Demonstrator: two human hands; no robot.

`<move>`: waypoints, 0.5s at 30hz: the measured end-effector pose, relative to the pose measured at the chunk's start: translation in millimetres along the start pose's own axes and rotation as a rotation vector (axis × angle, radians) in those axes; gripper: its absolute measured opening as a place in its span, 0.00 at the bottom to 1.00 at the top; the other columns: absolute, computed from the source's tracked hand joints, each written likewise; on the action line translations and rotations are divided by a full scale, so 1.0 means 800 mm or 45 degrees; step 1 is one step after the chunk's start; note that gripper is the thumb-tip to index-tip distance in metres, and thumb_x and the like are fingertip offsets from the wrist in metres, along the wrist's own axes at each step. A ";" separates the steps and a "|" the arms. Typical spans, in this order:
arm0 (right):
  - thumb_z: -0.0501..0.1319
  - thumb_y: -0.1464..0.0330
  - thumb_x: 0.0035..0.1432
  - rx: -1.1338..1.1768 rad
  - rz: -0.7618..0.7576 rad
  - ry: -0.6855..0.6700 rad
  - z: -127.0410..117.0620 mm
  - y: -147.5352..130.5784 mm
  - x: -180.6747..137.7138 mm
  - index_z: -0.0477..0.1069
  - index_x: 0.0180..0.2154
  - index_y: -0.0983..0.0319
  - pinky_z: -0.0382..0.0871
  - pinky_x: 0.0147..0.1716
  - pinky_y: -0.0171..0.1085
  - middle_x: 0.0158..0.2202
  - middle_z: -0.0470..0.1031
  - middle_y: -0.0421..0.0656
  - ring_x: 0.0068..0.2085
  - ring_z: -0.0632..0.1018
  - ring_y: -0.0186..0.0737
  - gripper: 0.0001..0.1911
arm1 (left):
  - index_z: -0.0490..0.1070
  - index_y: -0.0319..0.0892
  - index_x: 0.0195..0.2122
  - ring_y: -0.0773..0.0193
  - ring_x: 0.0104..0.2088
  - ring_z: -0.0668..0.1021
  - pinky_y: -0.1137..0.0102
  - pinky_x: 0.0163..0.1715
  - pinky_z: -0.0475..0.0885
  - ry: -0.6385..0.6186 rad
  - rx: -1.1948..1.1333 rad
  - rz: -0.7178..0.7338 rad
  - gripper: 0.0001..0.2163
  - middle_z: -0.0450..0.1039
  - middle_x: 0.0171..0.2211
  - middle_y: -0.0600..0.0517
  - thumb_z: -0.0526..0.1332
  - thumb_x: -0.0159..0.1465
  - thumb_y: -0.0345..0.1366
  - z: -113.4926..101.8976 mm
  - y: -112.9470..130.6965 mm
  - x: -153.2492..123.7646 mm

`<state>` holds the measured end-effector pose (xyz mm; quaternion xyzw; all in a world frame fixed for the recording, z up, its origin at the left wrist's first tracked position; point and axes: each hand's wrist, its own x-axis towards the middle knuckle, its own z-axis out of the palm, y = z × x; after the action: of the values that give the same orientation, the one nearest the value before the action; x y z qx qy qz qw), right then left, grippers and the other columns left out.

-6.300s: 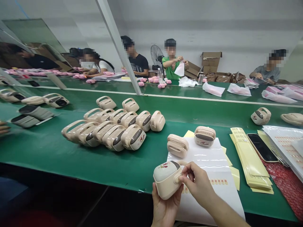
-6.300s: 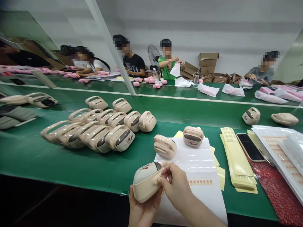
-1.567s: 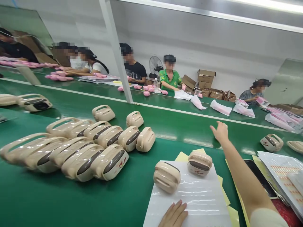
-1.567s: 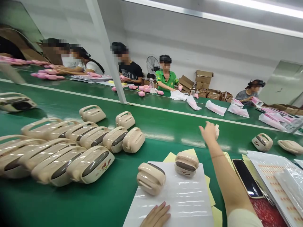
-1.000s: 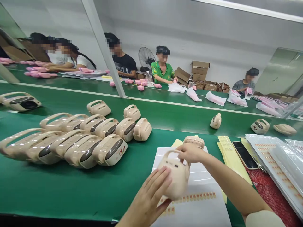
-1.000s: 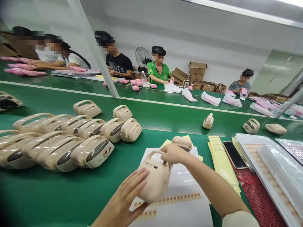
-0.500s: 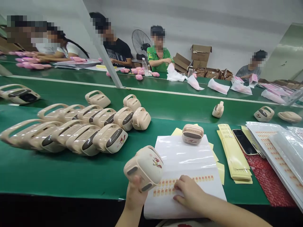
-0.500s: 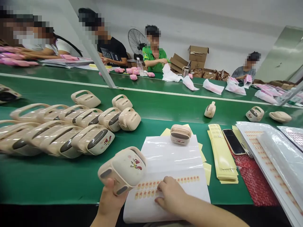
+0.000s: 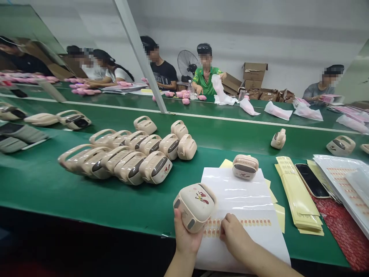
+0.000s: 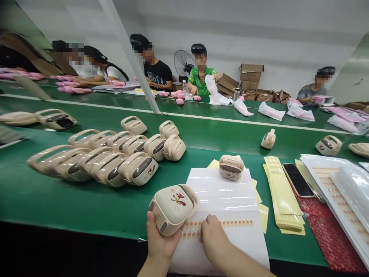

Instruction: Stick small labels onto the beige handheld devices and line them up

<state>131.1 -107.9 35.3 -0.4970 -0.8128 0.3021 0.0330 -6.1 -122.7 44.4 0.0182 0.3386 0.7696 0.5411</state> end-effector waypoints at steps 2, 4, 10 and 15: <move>0.53 0.82 0.46 0.013 0.017 0.006 0.003 0.000 -0.001 0.68 0.29 0.63 0.64 0.37 0.38 0.36 0.70 0.49 0.38 0.71 0.44 0.11 | 0.73 0.57 0.40 0.58 0.42 0.77 0.64 0.36 0.74 -0.087 -0.055 -0.018 0.17 0.78 0.40 0.56 0.55 0.55 0.55 -0.003 -0.004 0.002; 0.52 0.83 0.47 0.000 0.039 0.027 0.003 -0.001 -0.002 0.68 0.30 0.63 0.64 0.37 0.39 0.36 0.70 0.49 0.38 0.71 0.45 0.12 | 0.72 0.58 0.42 0.57 0.45 0.75 0.61 0.41 0.72 -0.161 -0.124 -0.037 0.19 0.77 0.42 0.56 0.52 0.55 0.57 -0.004 -0.006 0.003; 0.53 0.83 0.43 0.094 0.070 0.071 -0.008 -0.005 -0.003 0.64 0.25 0.62 0.63 0.36 0.39 0.34 0.71 0.48 0.37 0.72 0.45 0.11 | 0.72 0.56 0.42 0.58 0.46 0.75 0.60 0.47 0.69 -0.264 -0.221 -0.057 0.20 0.77 0.42 0.54 0.50 0.57 0.57 -0.005 -0.006 0.007; 0.58 0.79 0.41 0.766 0.080 0.060 -0.029 -0.011 -0.001 0.58 0.19 0.60 0.61 0.27 0.35 0.20 0.64 0.36 0.25 0.69 0.36 0.11 | 0.73 0.55 0.42 0.59 0.45 0.76 0.60 0.47 0.69 -0.280 -0.342 -0.124 0.20 0.77 0.42 0.54 0.51 0.57 0.56 -0.008 -0.009 0.004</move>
<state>133.1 -100.7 59.0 -0.4966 -0.6702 0.5184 0.1881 -3.5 -121.9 34.5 0.0132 0.1719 0.7742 0.6090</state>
